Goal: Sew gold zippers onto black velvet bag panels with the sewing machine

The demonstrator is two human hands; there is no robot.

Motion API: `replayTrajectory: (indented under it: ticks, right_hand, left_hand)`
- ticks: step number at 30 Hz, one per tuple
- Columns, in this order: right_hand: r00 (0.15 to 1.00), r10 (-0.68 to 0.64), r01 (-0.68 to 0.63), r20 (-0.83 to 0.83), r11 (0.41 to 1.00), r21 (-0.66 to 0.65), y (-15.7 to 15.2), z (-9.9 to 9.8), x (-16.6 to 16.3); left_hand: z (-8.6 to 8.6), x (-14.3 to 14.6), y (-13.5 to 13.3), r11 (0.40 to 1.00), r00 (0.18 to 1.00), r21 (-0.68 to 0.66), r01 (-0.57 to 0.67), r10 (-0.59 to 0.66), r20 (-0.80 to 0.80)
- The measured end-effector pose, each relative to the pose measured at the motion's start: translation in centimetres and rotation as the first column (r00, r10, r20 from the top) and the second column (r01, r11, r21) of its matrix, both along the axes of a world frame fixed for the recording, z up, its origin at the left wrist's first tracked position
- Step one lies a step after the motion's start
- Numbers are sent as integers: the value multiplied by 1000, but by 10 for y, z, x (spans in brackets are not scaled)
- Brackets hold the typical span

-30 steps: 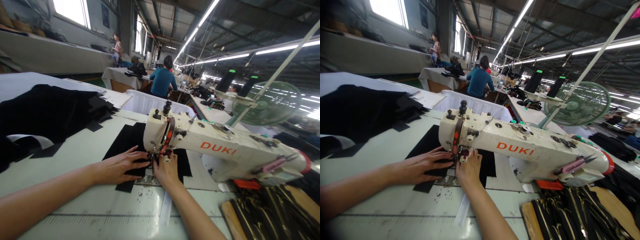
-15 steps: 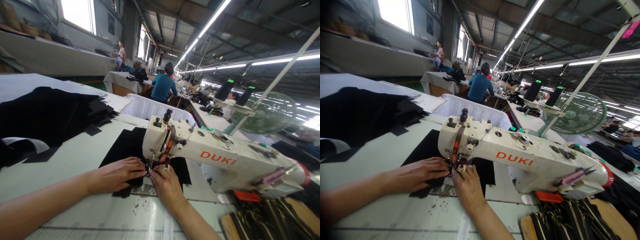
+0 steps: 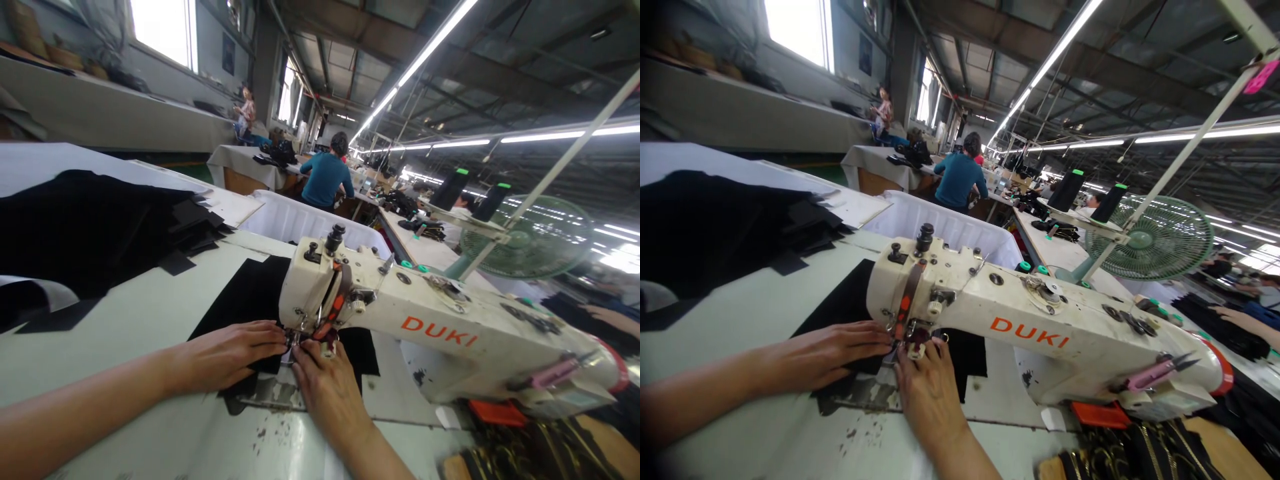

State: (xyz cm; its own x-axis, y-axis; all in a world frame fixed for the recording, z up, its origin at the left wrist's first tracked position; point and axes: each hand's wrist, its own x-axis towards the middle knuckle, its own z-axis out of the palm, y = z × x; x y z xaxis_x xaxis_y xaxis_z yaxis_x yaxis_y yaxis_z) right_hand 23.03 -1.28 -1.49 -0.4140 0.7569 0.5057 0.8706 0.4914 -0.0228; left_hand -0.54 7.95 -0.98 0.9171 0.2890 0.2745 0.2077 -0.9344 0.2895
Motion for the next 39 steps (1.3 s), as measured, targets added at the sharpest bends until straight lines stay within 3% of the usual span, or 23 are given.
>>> replayTrajectory:
  ticks: [8, 13, 22, 28, 33, 39]
  right_hand:
    - [999, -31, 31, -22, 1000, 2, -1, -7, 1]
    - [1000, -27, 27, 6, 1000, -10, 1, -2, 0]
    - [957, 182, -223, 227, 959, 174, 18, -14, 28]
    - [976, 122, -150, 181, 977, 149, 18, -16, 26]
    - [985, 112, -120, 130, 991, 55, 14, -17, 30]
    - [974, 107, -104, 201, 994, -22, 29, -14, 49]
  left_hand:
    - [9, 5, -8, 998, 998, -14, -67, 67, -23]
    - [16, 6, -8, 999, 999, 37, -15, 13, 35]
    - [1, 6, 1, 997, 994, 72, 12, -20, 103]
    - [0, 1, -3, 996, 985, 88, -13, -3, 174]
    - [2, -6, -5, 993, 975, 67, -94, 78, 210]
    - [-12, -10, 4, 941, 922, -24, -337, 335, 192]
